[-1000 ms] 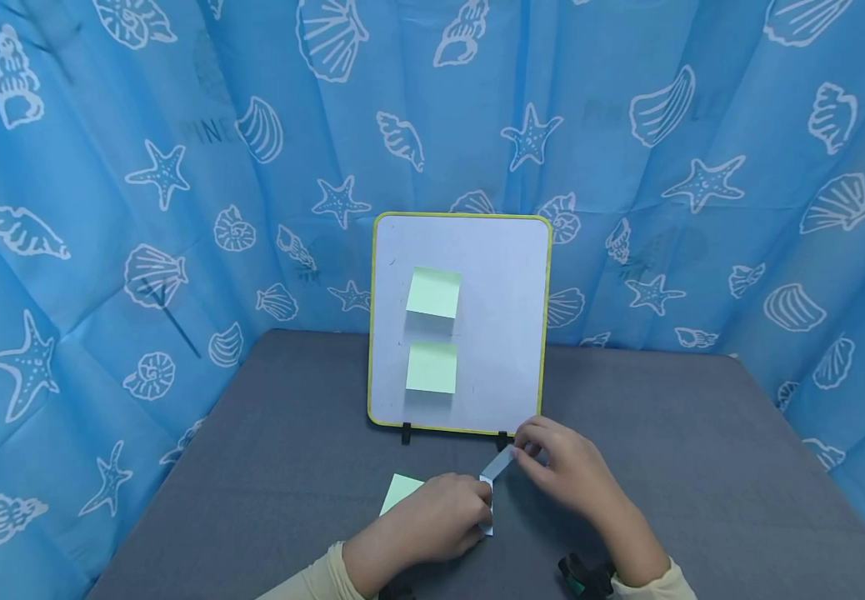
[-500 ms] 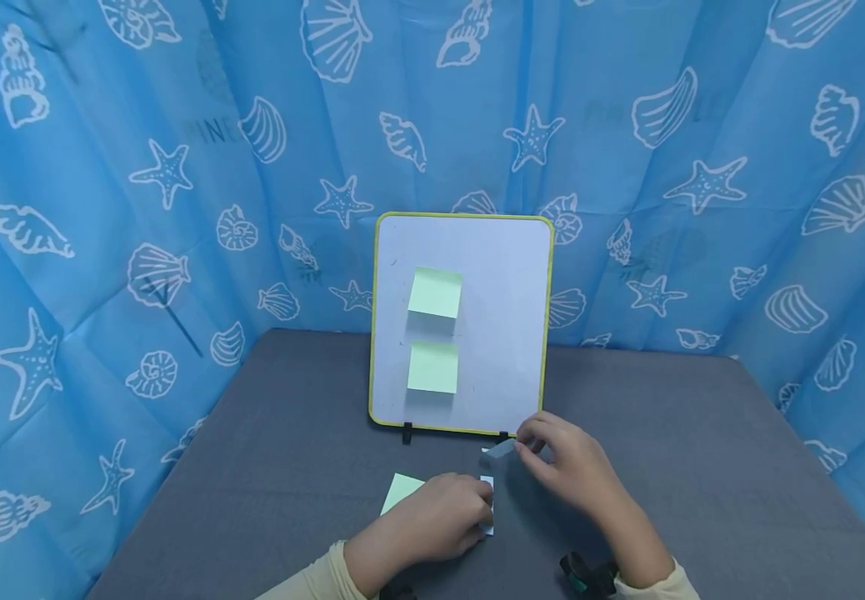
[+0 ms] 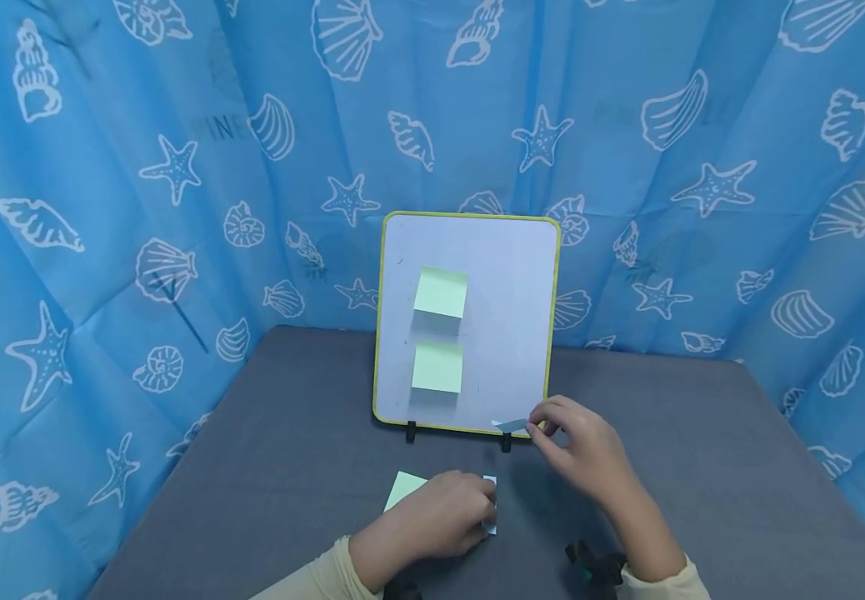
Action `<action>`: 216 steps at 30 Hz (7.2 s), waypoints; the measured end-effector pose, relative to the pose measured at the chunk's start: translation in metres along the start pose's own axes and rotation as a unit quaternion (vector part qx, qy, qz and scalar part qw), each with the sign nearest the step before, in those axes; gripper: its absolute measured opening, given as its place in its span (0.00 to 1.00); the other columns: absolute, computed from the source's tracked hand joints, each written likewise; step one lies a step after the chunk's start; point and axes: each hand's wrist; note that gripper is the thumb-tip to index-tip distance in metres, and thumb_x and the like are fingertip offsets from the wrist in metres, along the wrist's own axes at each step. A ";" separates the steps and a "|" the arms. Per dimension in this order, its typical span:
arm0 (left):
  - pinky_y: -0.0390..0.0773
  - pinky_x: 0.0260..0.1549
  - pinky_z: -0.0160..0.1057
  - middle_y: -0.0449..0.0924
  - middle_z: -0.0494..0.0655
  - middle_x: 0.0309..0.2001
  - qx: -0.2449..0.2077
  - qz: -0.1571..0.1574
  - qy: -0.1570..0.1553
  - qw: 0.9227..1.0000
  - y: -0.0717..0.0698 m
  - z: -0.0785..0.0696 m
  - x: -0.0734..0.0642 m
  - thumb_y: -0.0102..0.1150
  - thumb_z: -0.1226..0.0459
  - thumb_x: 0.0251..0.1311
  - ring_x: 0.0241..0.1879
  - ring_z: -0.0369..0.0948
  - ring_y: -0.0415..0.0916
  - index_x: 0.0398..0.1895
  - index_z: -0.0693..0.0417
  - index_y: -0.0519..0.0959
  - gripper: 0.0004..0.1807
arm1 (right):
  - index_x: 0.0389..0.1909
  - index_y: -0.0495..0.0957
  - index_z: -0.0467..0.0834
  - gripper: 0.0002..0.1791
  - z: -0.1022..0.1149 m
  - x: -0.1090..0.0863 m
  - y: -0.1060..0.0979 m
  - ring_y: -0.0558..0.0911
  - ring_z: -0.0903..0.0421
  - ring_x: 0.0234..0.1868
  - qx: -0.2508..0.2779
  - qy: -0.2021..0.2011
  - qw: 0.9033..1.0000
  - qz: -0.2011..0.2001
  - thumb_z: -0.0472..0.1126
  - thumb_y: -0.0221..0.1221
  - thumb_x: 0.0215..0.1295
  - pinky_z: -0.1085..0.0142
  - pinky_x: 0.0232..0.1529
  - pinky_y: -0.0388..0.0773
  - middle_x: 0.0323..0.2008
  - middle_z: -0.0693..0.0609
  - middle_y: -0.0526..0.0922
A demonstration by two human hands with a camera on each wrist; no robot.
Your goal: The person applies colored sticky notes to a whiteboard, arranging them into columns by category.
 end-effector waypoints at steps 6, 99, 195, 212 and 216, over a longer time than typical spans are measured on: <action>0.70 0.25 0.27 0.79 0.33 0.34 -0.017 0.007 0.009 1.000 -0.002 0.002 0.002 0.70 0.58 0.69 0.27 0.28 0.69 0.40 0.36 0.91 0.03 | 0.35 0.88 0.48 0.10 -0.004 0.013 -0.009 0.83 0.64 0.33 -0.025 -0.010 0.999 -0.036 0.30 0.75 0.59 0.61 0.36 0.85 0.40 0.56 0.88; 0.59 0.82 0.44 0.45 0.53 0.87 0.154 -0.074 -0.153 0.973 -0.126 0.132 0.096 0.52 0.62 0.79 0.86 0.47 0.45 0.85 0.59 0.55 0.36 | 0.46 0.88 0.34 0.16 -0.031 0.148 -0.010 0.87 0.40 0.38 -0.192 -0.133 0.970 -0.071 0.32 0.74 0.56 0.47 0.34 0.82 0.44 0.38 0.88; 0.81 0.65 0.41 0.79 0.51 0.70 -0.096 -0.173 -0.074 0.977 -0.028 0.043 -0.024 0.62 0.52 0.76 0.69 0.42 0.79 0.69 0.53 0.81 0.24 | 0.45 0.89 0.53 0.12 0.029 -0.005 0.015 0.84 0.60 0.47 -0.003 -0.018 0.991 0.133 0.42 0.76 0.62 0.58 0.46 0.88 0.48 0.58 0.85; 0.83 0.59 0.33 0.83 0.38 0.64 -0.148 -0.045 -0.081 0.985 -0.011 0.020 -0.022 0.60 0.49 0.77 0.62 0.31 0.81 0.64 0.46 0.84 0.21 | 0.47 0.89 0.51 0.17 0.026 -0.014 0.009 0.83 0.65 0.38 0.013 0.055 0.945 0.322 0.53 0.76 0.60 0.64 0.38 0.83 0.42 0.61 0.86; 0.84 0.57 0.34 0.84 0.37 0.62 -0.145 -0.029 -0.077 0.986 -0.006 0.019 -0.020 0.61 0.48 0.76 0.59 0.30 0.81 0.63 0.45 0.85 0.20 | 0.48 0.89 0.51 0.19 0.028 -0.014 0.009 0.83 0.64 0.39 0.012 0.068 0.937 0.343 0.55 0.77 0.59 0.61 0.40 0.84 0.42 0.61 0.86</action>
Point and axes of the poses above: each hand's wrist, its own x-axis towards the middle knuckle, its own y-axis out of the palm, z = x × y
